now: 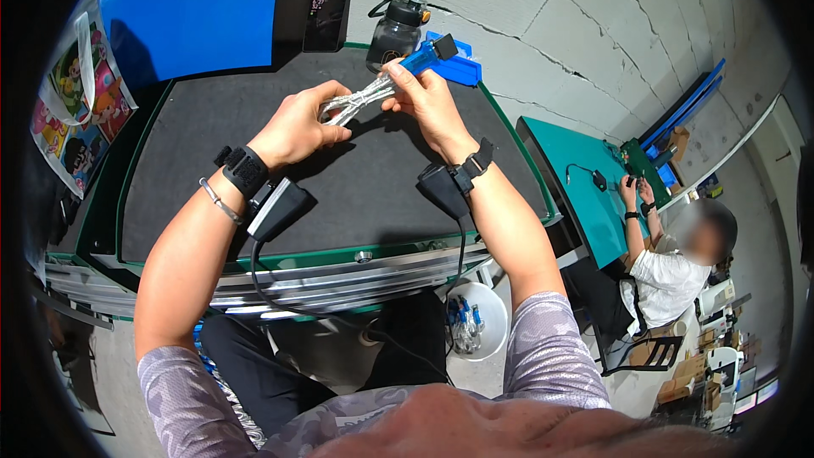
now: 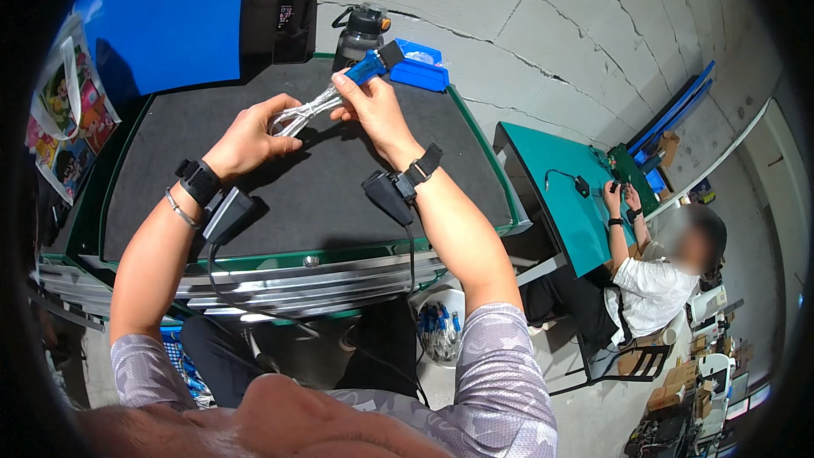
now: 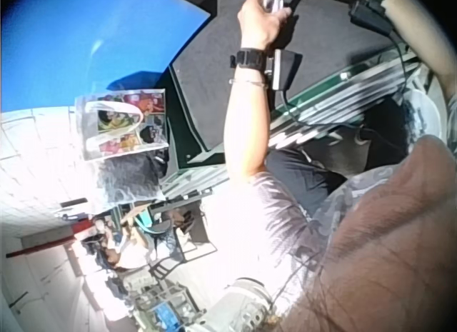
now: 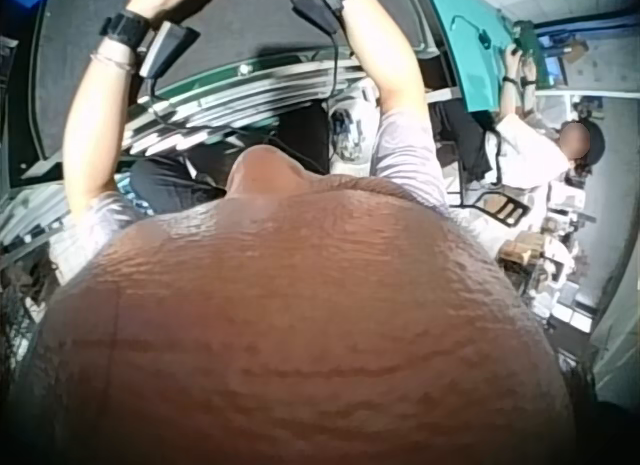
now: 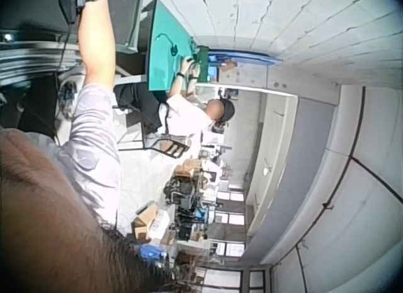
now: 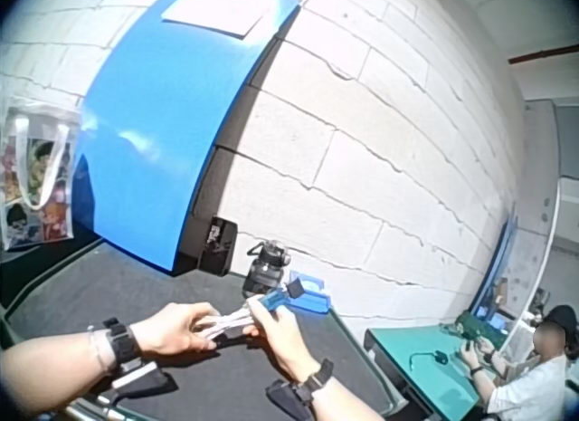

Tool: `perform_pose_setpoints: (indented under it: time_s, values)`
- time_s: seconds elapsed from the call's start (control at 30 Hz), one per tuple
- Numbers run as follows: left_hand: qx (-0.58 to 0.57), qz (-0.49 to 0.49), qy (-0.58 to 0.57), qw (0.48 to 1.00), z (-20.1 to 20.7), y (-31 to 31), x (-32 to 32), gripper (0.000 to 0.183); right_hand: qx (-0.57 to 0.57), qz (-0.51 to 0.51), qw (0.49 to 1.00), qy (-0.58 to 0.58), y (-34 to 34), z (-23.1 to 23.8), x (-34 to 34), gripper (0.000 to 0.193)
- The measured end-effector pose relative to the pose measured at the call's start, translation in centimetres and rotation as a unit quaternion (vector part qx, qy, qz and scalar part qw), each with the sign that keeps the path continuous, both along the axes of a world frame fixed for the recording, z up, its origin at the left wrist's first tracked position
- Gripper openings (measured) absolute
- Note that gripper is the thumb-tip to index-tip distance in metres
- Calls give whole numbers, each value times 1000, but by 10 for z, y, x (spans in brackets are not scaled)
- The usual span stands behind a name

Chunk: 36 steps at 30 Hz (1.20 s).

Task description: Attaching blue connector components to coiled white cables on a workbench.

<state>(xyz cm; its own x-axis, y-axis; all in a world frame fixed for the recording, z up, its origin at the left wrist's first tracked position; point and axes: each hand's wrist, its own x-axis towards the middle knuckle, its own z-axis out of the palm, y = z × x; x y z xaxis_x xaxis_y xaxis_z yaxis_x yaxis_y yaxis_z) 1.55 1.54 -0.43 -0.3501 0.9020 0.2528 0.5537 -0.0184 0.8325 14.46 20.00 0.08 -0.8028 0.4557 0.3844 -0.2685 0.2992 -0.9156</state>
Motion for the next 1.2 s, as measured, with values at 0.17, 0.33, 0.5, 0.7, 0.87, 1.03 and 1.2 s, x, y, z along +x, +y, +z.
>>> perform_pose_setpoints:
  time_s: [0.17,0.33,0.5,0.7,0.87,1.03,1.2]
  values:
    - [56,4,56,997,-3,2,-2,44,-7,5,1000,7,0,4,1,38]
    - [63,6,68,996,-5,4,-3,45,-4,12,999,35,1,5,3,36]
    - [12,3,59,998,-3,2,-4,44,2,17,999,47,-1,-1,1,33]
    - [-31,-77,-50,995,0,-2,1,29,-21,7,999,40,1,-5,-3,33]
    - [-42,-133,-105,985,-1,-2,0,27,-59,17,998,33,0,-3,-1,35]
    - [-50,-171,-44,983,0,-1,-2,25,5,30,999,17,-3,3,2,35]
    - [-23,-143,-177,973,1,-2,-1,51,31,113,992,-55,-6,4,6,35]
